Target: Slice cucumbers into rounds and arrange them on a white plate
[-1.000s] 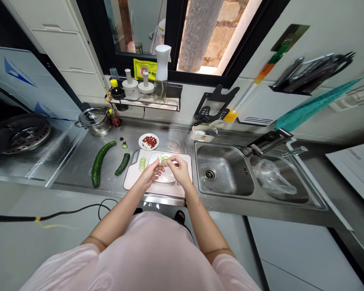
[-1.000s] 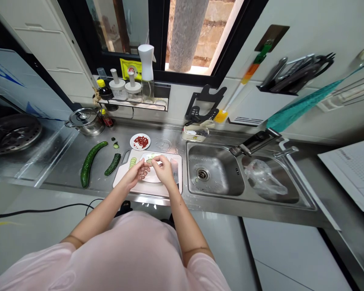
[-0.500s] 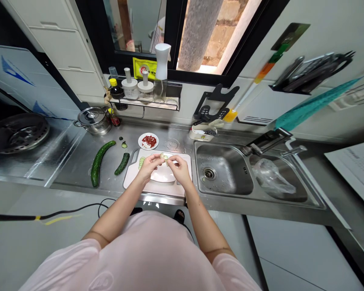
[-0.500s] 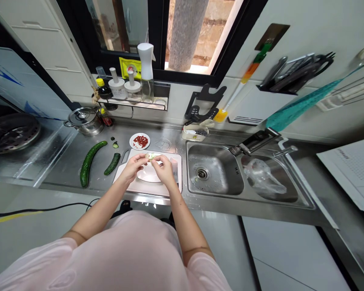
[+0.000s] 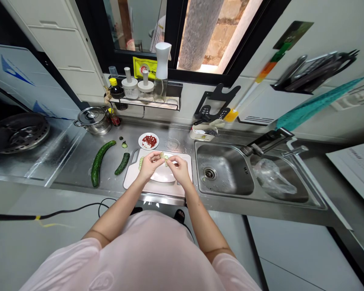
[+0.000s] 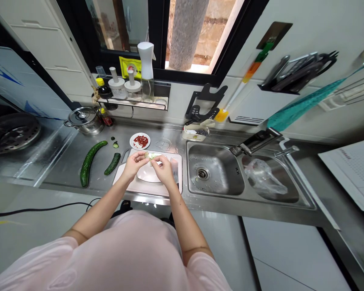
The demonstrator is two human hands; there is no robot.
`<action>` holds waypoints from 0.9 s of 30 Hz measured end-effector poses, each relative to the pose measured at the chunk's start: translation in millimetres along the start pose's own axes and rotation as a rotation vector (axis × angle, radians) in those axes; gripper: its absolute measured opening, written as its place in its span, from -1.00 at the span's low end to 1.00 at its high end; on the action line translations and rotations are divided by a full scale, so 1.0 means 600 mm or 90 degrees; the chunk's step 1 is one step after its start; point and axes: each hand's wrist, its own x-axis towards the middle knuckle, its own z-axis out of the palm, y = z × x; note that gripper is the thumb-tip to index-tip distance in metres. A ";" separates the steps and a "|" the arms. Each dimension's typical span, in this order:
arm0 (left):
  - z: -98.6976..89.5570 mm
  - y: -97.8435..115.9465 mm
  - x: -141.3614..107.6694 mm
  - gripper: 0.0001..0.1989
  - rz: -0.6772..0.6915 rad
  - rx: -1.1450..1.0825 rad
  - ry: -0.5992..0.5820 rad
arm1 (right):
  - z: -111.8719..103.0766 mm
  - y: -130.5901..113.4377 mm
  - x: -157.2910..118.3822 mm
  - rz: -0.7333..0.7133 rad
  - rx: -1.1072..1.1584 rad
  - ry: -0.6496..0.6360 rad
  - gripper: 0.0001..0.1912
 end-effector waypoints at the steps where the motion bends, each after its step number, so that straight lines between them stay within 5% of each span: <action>1: 0.000 0.000 0.001 -0.61 0.004 0.003 0.001 | 0.000 0.000 0.000 0.000 -0.004 0.000 -0.78; 27: 0.006 -0.026 0.016 -0.59 0.015 0.005 -0.011 | -0.007 0.008 0.000 -0.002 -0.045 0.005 -0.80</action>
